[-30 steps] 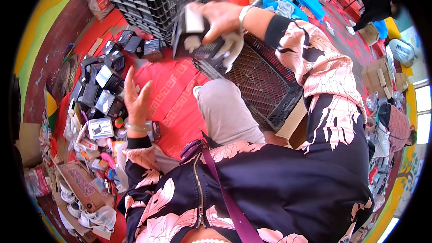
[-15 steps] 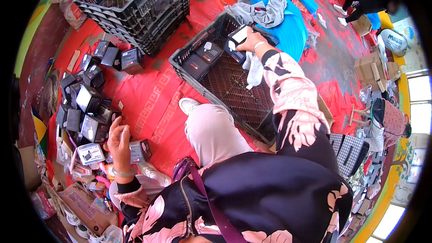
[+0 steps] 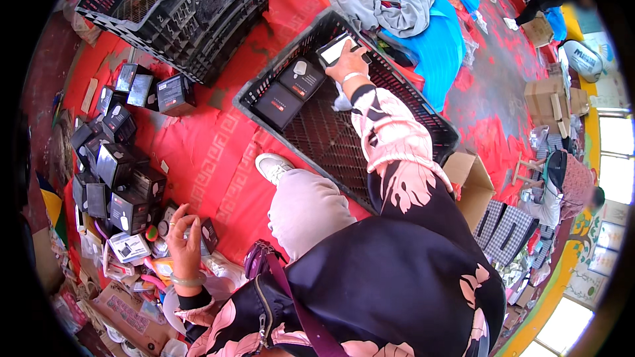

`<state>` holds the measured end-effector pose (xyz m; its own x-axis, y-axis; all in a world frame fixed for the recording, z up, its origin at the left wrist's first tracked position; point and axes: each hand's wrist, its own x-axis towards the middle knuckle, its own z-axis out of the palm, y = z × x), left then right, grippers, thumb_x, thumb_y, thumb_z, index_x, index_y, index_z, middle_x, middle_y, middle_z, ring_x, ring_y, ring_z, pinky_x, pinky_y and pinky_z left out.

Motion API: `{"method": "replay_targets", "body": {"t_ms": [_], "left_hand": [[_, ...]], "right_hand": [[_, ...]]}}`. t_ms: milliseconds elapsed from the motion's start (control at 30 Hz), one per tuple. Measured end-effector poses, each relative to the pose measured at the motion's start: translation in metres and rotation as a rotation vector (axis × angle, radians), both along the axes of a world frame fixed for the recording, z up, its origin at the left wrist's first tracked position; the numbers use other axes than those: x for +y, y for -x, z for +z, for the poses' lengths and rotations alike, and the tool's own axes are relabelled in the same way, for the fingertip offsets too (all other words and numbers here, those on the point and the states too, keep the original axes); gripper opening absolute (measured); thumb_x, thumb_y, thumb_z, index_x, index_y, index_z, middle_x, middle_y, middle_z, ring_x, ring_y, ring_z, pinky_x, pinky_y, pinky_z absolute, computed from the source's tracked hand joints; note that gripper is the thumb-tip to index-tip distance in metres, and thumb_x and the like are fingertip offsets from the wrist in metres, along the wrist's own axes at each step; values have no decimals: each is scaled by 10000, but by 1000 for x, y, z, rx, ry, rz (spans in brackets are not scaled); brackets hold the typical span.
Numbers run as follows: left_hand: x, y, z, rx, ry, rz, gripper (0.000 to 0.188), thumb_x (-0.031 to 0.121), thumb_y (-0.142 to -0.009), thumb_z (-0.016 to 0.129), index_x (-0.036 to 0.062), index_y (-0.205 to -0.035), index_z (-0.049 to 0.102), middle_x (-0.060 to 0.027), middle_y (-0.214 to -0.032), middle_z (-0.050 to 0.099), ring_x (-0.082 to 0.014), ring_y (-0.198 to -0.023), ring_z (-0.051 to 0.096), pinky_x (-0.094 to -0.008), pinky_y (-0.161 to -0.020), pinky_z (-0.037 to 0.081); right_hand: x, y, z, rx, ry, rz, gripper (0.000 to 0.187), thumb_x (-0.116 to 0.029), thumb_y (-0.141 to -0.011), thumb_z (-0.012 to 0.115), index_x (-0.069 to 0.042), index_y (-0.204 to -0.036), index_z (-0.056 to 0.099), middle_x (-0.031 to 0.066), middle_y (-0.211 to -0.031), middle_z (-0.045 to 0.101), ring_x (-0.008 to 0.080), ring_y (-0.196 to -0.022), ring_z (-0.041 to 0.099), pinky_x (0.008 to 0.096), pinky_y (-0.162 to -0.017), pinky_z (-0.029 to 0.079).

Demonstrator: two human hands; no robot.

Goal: The person picks up several black boxes and wipes them with a cloth before placing them into a plastic crate.

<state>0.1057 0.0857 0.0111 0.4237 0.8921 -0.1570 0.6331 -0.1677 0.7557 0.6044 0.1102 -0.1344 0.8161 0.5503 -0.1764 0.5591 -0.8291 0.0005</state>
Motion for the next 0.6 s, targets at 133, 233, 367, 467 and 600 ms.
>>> {"method": "replay_targets", "body": {"t_ms": [133,233,367,467,600], "left_hand": [[0,-2,-7,-6,-12,-8,86,45,-821,610,0,-893,626,-183,-1150,574,-313,-1043,563,-368,-884,438],[4,0,-12,-6,-4,-23,87,41,-819,610,1,-895,625,-183,-1138,579,-318,-1044,563,-370,-881,439],[4,-6,-12,13,18,-46,87,42,-814,612,3,-891,628,-186,-1126,583,-325,-1047,562,-368,-882,438],[3,-5,-15,39,4,-65,87,44,-812,613,3,-888,629,-186,-1125,582,-324,-1044,563,-369,-871,441],[8,-10,-15,51,5,-52,87,46,-812,613,3,-886,629,-184,-1115,586,-323,-1040,565,-368,-858,446]], "right_hand": [[-5,-5,-7,12,-18,128,1076,-478,-585,734,-147,-1447,182,321,-1339,317,398,-999,598,401,-818,511],[0,-21,-15,50,-42,212,1090,-477,-573,741,-149,-1449,182,302,-1349,318,406,-1029,579,412,-842,500],[27,-27,-30,88,-32,206,1070,-469,-574,748,-174,-1446,203,261,-1295,383,405,-1054,565,408,-872,489],[44,-23,-36,148,5,182,1055,-483,-582,743,-171,-1443,221,282,-1331,354,409,-1086,548,404,-891,479],[48,-42,-83,225,-27,188,1001,-505,-635,708,-170,-1447,229,312,-1394,270,433,-1142,502,393,-959,429]]}}
